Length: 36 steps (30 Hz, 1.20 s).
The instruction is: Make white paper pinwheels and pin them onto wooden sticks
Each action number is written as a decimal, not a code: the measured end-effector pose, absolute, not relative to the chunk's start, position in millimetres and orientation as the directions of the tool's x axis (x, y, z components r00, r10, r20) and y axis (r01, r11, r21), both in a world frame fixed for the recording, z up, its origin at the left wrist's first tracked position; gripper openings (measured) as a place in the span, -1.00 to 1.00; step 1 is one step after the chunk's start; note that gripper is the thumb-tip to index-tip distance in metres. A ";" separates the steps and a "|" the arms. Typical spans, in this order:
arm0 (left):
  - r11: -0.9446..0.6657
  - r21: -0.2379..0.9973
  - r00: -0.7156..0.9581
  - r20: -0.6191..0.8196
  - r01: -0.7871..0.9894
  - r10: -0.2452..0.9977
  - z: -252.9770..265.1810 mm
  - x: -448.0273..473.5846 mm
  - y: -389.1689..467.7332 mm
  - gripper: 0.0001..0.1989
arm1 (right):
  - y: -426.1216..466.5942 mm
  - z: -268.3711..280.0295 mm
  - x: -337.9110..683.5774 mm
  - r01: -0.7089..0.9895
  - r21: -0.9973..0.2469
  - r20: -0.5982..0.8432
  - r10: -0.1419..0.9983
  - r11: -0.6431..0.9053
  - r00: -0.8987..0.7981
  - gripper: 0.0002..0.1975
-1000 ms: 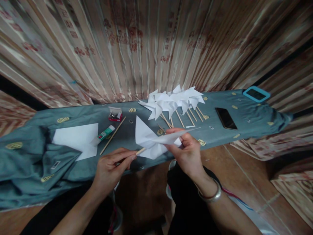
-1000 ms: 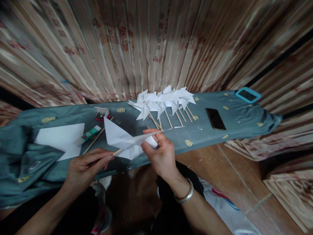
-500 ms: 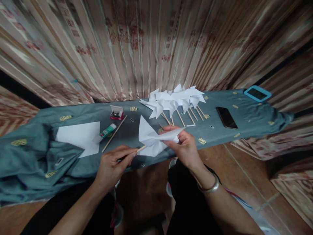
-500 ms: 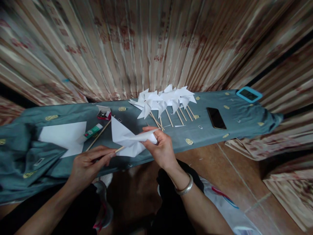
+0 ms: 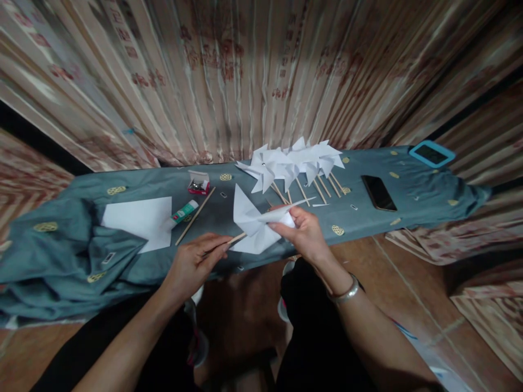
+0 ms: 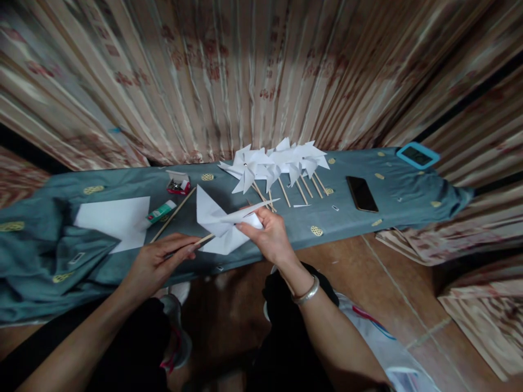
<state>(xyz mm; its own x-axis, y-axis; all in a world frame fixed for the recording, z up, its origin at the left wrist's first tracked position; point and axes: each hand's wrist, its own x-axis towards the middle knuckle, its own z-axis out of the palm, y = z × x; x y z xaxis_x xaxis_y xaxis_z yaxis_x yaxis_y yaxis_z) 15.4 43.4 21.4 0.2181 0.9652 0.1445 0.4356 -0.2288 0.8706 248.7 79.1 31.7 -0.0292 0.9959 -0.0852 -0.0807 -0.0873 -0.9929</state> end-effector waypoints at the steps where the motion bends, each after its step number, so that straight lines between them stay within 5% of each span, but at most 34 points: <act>1: -0.230 0.864 0.223 0.141 0.449 0.965 21.2 13.4 44.2 -0.72 | 79.9 31.9 249.0 -0.096 -0.990 -0.101 0.994 -0.104 -0.035 -0.65; 15: -0.392 0.607 0.333 0.213 0.691 0.918 -9.7 9.4 40.9 -0.54 | 87.3 24.6 246.4 -0.157 -0.974 -0.148 0.983 -0.164 -0.110 -0.61; 22: -0.370 0.659 0.283 0.240 0.655 0.928 -0.6 14.5 43.5 -0.63 | 86.6 23.0 240.2 -0.171 -0.971 -0.150 0.981 -0.169 -0.119 -0.61; 26: -0.275 0.784 0.208 0.189 0.557 0.960 0.8 18.4 42.1 -0.67 | 88.5 25.0 240.1 -0.186 -0.965 -0.172 0.981 -0.187 -0.092 -0.60; 31: 0.055 0.972 0.150 -0.091 0.228 0.985 4.1 27.2 40.6 -0.45 | 89.7 24.9 241.2 -0.175 -0.969 -0.160 0.983 -0.175 -0.095 -0.61; 36: 0.282 0.951 0.226 -0.249 -0.128 0.942 11.4 30.6 43.4 -0.38 | 89.9 23.5 241.7 -0.161 -0.966 -0.182 0.973 -0.204 -0.140 -0.60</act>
